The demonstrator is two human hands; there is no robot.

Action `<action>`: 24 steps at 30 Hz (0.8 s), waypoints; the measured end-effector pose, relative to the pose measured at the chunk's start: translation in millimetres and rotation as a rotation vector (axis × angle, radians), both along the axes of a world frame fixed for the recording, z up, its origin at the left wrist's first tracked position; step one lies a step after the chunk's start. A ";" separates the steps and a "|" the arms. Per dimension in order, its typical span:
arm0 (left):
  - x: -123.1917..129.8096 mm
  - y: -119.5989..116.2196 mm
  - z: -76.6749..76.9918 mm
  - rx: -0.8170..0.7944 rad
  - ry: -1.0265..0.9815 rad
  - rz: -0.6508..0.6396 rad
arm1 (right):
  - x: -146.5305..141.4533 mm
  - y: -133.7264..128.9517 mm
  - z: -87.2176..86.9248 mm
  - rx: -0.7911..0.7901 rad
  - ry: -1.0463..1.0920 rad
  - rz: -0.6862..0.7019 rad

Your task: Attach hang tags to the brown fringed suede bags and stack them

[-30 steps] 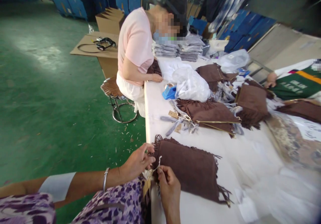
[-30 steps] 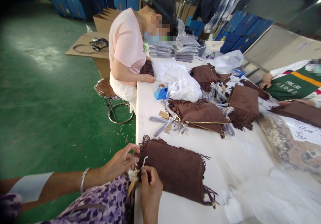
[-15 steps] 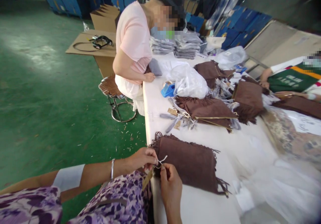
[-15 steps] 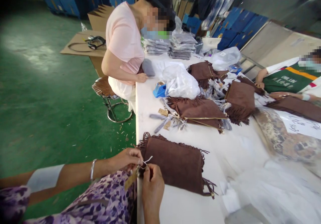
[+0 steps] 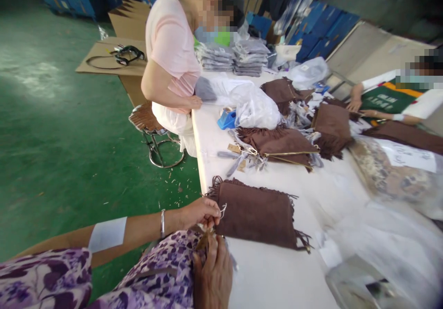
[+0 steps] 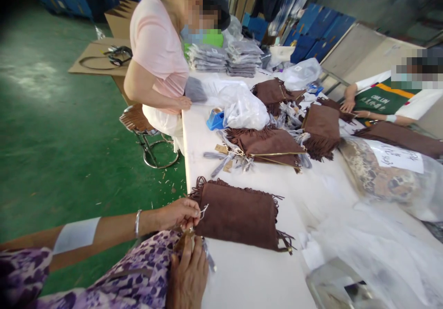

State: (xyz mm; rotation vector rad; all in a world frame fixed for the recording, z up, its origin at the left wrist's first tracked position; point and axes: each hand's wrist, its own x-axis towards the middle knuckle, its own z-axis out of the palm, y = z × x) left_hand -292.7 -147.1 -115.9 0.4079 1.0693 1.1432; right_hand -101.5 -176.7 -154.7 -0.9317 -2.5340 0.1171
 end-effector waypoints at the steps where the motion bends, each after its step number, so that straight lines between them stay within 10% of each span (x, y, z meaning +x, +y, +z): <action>1: -0.3 -0.1 0.9 0.001 -0.006 0.002 | -3.9 3.0 -1.7 0.029 -0.017 0.009; 6: -13.0 0.6 12.1 0.020 -0.040 0.053 | -7.3 15.0 1.1 -0.024 0.127 0.024; 14: -30.5 -4.9 11.6 0.029 -0.135 -0.192 | 9.4 36.1 39.8 -0.616 0.300 -0.204; 24: -10.3 -3.4 34.4 0.146 0.158 -0.306 | -20.5 75.9 69.3 -0.680 0.269 -0.052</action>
